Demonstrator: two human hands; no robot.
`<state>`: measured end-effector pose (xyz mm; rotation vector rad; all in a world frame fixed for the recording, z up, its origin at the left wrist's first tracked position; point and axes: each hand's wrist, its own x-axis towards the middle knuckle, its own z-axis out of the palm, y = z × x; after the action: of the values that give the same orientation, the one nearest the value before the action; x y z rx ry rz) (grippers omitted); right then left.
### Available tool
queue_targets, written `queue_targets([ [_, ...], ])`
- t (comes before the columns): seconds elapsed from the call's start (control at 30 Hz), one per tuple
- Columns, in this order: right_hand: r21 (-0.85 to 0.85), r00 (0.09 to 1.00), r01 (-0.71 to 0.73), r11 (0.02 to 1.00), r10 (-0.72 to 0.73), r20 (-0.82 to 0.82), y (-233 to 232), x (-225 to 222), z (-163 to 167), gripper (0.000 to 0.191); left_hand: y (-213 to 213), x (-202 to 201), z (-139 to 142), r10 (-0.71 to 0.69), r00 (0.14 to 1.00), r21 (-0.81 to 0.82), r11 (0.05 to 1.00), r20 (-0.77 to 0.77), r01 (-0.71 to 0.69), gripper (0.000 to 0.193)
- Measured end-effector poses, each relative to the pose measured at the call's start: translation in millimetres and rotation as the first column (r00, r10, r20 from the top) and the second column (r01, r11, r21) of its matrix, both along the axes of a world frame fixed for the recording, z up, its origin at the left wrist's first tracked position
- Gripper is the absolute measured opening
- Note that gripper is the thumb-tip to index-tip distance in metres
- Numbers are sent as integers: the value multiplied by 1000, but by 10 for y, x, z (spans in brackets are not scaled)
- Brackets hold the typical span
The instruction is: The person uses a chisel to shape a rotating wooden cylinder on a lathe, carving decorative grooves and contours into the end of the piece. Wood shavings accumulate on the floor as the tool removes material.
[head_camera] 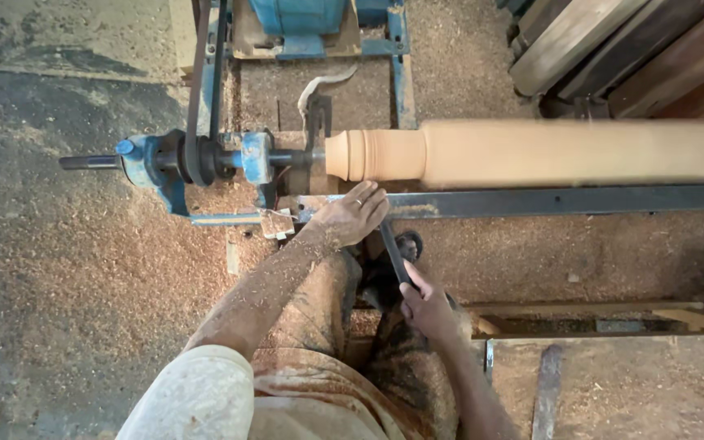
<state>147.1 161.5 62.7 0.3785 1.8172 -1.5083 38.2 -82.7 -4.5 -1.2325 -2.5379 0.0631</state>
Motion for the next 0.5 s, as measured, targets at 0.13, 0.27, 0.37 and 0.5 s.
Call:
queue_targets([
  [0.13, 75, 994, 110, 991, -111, 0, -196, 155, -5, 57, -10, 7, 20, 8, 1000, 81, 997, 2, -8, 47],
  [0.27, 27, 967, 251, 968, -252, 41, -406, 274, -20, 56, -44, -11, 84, -12, 1000, 22, 1000, 7, 12, 50],
  [0.37, 4, 929, 366, 930, -366, 44, -646, 468, -39, 56, -50, 18, 131, -57, 997, 4, 998, 44, 57, 54],
  [0.5, -66, 918, 397, 916, -394, 47, -753, 480, -51, 57, -32, 11, 120, -70, 981, 63, 996, 182, 59, 54],
])
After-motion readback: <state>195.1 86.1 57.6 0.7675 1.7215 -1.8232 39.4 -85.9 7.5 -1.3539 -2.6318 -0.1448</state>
